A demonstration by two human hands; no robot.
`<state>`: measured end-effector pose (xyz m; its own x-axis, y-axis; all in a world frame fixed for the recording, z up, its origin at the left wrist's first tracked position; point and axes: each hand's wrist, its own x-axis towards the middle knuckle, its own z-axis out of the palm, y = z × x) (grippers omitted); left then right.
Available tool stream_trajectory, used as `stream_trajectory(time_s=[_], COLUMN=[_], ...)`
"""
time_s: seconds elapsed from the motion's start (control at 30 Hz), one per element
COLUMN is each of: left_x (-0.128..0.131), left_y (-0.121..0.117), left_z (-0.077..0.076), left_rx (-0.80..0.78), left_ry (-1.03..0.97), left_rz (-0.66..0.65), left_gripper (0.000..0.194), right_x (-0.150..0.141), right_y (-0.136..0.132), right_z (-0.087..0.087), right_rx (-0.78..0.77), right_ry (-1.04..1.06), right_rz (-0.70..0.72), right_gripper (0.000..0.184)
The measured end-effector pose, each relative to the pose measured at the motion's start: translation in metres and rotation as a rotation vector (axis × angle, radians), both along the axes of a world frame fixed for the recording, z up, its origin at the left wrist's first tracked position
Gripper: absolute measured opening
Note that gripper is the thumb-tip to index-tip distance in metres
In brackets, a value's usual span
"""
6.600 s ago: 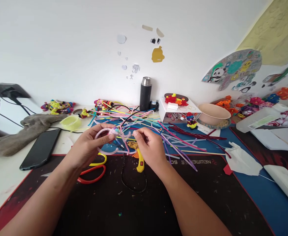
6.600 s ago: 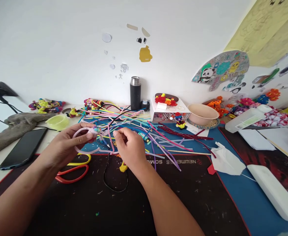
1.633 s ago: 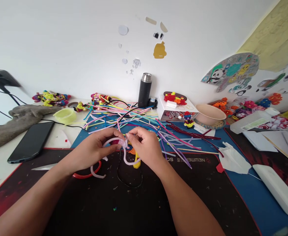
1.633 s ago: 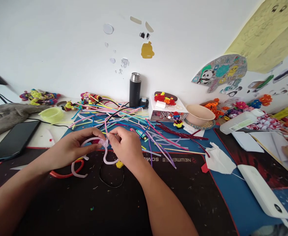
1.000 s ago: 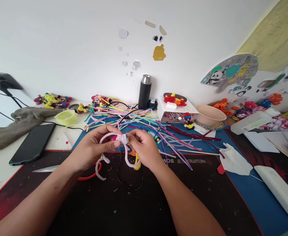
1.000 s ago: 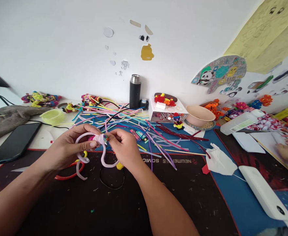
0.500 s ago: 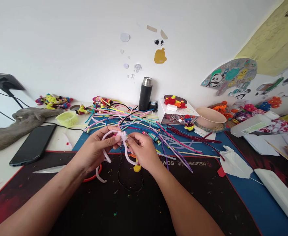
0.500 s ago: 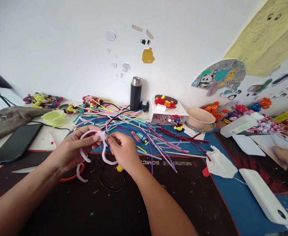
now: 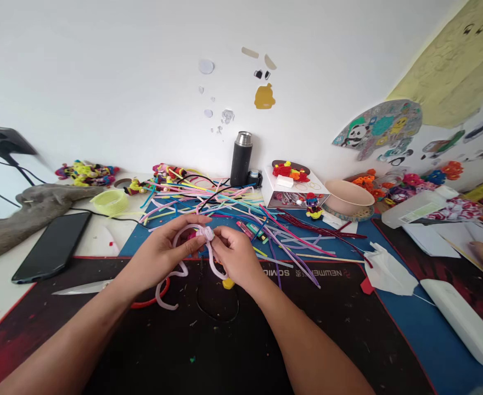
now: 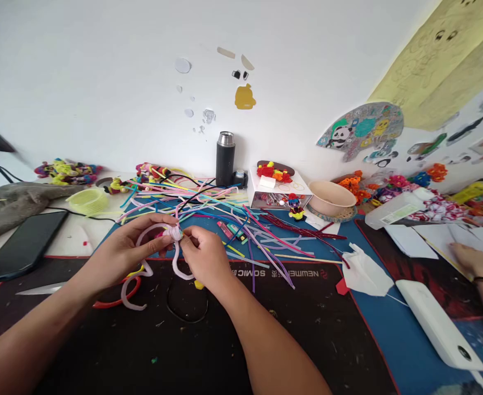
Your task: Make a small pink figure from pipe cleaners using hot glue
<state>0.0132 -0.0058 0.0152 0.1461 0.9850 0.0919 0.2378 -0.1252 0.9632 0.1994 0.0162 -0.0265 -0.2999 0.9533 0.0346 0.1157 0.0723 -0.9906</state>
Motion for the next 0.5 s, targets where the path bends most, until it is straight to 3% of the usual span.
stream_trajectory(time_s=[0.17,0.5], left_x=[0.002,0.006], left_y=[-0.002,-0.001], left_z=[0.006,-0.001], left_rx=[-0.038,-0.036], left_ry=[0.037,0.045], left_rz=[-0.055,0.013], left_gripper=[0.041,0.047], right_x=[-0.003,-0.004], right_y=[0.000,-0.001], right_z=[-0.007,-0.009], right_rx=[-0.005,0.051], right_ry=[-0.042,-0.134], right_rz=[0.003,-0.014], right_gripper=[0.024,0.024])
